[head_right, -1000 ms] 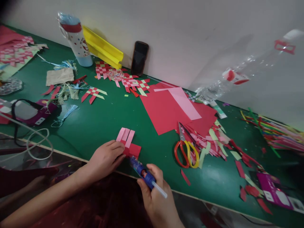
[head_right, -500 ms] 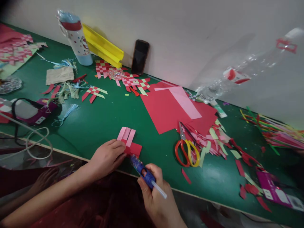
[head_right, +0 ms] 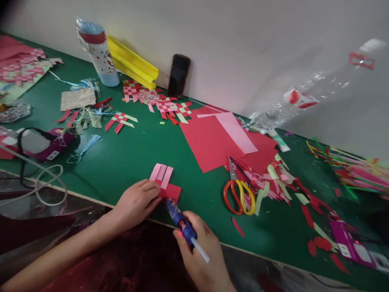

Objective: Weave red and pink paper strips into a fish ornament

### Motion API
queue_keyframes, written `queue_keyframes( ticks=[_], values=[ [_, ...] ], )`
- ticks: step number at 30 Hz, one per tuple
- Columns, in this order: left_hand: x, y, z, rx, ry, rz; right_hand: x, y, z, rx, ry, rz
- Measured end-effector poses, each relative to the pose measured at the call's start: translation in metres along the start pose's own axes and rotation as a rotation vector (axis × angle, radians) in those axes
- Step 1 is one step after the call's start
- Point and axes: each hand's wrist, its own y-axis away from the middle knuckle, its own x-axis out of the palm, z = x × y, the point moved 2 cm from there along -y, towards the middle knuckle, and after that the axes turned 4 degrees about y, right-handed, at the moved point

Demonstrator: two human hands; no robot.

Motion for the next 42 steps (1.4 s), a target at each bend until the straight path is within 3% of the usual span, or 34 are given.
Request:
queue_keyframes(
  ticks=[8,16,27,42],
  values=[
    [0.001,0.0,0.001,0.03,-0.008,-0.024,-0.008,0.004,0.0,0.043,-0.04,-0.027],
    [0.0,-0.001,0.0,0.026,-0.013,-0.028,-0.001,0.004,-0.008,-0.055,-0.097,-0.161],
    [0.001,-0.001,0.001,0.021,-0.004,-0.028,0.006,-0.001,-0.008,-0.071,0.061,-0.322],
    [0.002,-0.001,0.002,0.022,-0.004,-0.029,0.005,-0.004,-0.007,-0.048,0.131,-0.35]
  ],
)
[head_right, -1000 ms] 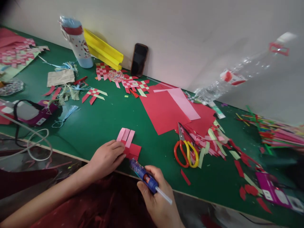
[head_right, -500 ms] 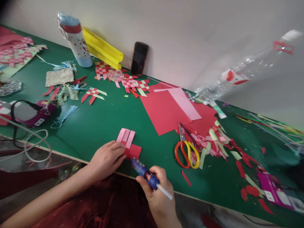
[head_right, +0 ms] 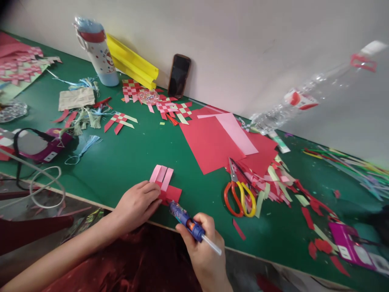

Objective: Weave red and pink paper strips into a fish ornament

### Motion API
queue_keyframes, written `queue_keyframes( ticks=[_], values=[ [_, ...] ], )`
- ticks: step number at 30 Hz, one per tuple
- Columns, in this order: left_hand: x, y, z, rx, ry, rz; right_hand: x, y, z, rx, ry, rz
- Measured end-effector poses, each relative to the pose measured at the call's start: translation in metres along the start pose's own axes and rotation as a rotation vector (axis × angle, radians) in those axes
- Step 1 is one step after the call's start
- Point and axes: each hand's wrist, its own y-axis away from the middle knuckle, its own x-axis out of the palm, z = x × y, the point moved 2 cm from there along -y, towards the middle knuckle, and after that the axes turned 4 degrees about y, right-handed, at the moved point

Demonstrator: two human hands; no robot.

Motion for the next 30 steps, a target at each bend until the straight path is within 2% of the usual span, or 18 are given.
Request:
queue_keyframes(
  ticks=[5,10,15,20,24,30],
  values=[
    [0.001,0.001,0.0,-0.003,0.008,0.002,-0.005,0.0,0.002,-0.023,-0.037,0.049],
    [-0.001,0.001,-0.001,-0.001,0.0,-0.003,-0.001,0.001,-0.003,-0.02,-0.008,0.016],
    [-0.002,0.0,-0.001,0.001,-0.014,-0.003,0.005,0.002,-0.009,0.081,-0.023,0.022],
    [-0.001,0.0,-0.001,0.004,-0.016,0.001,0.002,0.005,-0.01,0.181,-0.081,0.038],
    [-0.001,0.0,-0.002,0.006,-0.017,0.004,-0.003,0.005,-0.008,0.139,-0.128,0.034],
    [-0.002,0.001,-0.002,0.01,-0.019,-0.014,-0.004,0.003,-0.003,0.098,-0.124,0.106]
  ],
)
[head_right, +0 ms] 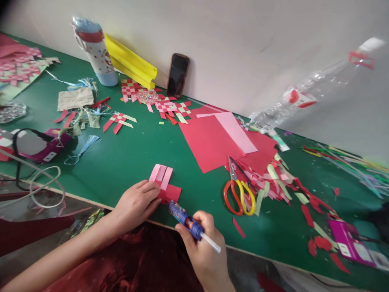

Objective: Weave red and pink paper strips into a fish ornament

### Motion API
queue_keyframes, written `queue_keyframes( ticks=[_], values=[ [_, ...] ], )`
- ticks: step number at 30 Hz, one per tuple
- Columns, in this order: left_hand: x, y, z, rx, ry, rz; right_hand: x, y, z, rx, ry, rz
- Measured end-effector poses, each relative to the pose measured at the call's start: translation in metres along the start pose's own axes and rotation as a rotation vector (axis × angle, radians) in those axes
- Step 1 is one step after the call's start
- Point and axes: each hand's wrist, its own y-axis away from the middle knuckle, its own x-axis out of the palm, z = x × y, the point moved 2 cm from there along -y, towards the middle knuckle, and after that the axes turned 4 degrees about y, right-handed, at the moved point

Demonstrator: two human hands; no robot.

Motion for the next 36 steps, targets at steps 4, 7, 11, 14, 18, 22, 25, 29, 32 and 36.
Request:
queue_keyframes(
  ticks=[4,7,11,14,18,22,25,29,32,36],
  values=[
    [0.0,-0.001,0.0,0.009,0.004,-0.008,-0.003,-0.003,0.007,-0.056,0.043,0.057],
    [0.0,-0.001,0.001,0.012,0.009,-0.016,-0.006,-0.006,0.014,-0.127,0.074,0.077],
    [0.001,-0.001,0.001,0.002,0.017,-0.009,-0.009,-0.006,0.017,-0.118,0.033,0.131],
    [0.001,0.0,0.001,0.002,0.007,-0.001,-0.01,-0.002,0.012,-0.02,-0.049,0.148],
    [0.001,0.001,0.001,-0.008,-0.005,0.011,-0.012,0.005,-0.001,0.216,-0.268,0.098],
    [-0.001,0.001,-0.001,-0.008,0.001,0.002,-0.011,0.01,-0.011,0.482,-0.756,0.098],
    [-0.001,0.002,-0.001,0.008,-0.002,-0.019,-0.011,0.011,-0.014,0.582,-1.045,0.06],
    [0.001,0.003,0.0,0.024,-0.013,-0.047,-0.013,0.013,-0.02,0.639,-1.175,0.052],
    [0.002,0.003,0.001,0.03,-0.022,-0.047,-0.015,0.015,-0.027,0.671,-1.2,0.064],
    [0.002,0.003,0.0,0.027,-0.025,-0.027,-0.017,0.016,-0.035,0.649,-1.213,0.086]
  ],
)
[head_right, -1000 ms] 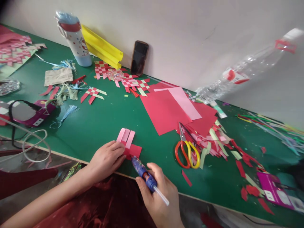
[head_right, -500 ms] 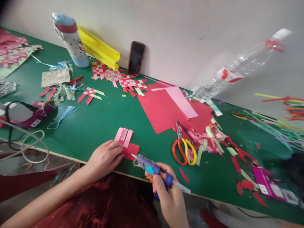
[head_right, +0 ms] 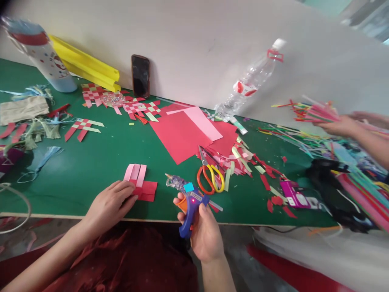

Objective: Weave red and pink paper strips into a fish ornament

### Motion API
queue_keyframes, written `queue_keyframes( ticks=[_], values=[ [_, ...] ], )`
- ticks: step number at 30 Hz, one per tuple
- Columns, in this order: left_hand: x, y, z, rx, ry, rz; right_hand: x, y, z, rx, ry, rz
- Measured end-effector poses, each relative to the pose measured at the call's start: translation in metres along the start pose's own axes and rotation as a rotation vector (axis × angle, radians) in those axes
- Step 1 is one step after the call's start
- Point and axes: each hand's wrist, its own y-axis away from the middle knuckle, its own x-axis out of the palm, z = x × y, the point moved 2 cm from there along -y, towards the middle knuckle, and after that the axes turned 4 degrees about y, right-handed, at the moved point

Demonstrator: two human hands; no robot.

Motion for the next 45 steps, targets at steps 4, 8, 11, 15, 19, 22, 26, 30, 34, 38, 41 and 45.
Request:
queue_keyframes(
  ticks=[4,8,11,15,19,22,26,30,34,38,41,45],
  values=[
    [-0.001,0.0,-0.001,-0.016,-0.004,0.016,-0.003,0.0,-0.004,0.019,-0.044,0.016],
    [-0.002,0.0,-0.002,-0.02,-0.017,0.019,0.003,0.0,-0.004,-0.031,-0.083,0.037],
    [-0.002,0.0,-0.002,-0.023,-0.018,0.029,0.008,0.0,0.002,-0.099,-0.054,0.068],
    [-0.001,0.0,-0.001,-0.032,-0.005,0.03,0.011,0.001,0.01,-0.07,-0.033,0.08],
    [0.0,0.001,0.0,-0.016,0.0,0.016,0.011,0.004,0.016,-0.051,-0.111,0.129],
    [0.001,0.001,0.001,-0.003,0.0,0.004,0.01,0.006,0.016,-0.057,-0.188,0.174],
    [0.003,0.001,0.002,-0.003,0.006,-0.001,0.012,0.007,0.015,-0.059,-0.222,0.187],
    [0.004,0.001,0.003,-0.002,0.014,-0.003,0.015,0.008,0.016,-0.07,-0.222,0.188],
    [0.004,0.001,0.003,-0.009,0.024,0.003,0.013,0.008,0.016,-0.061,-0.209,0.235],
    [0.004,0.001,0.003,-0.033,0.034,0.038,0.008,0.007,0.013,-0.067,-0.173,0.233],
    [0.004,0.001,0.003,-0.05,0.04,0.067,0.007,0.006,0.01,-0.055,-0.172,0.24],
    [0.003,0.0,0.0,-0.06,0.037,0.07,0.005,0.002,0.008,-0.045,-0.185,0.252]
  ],
)
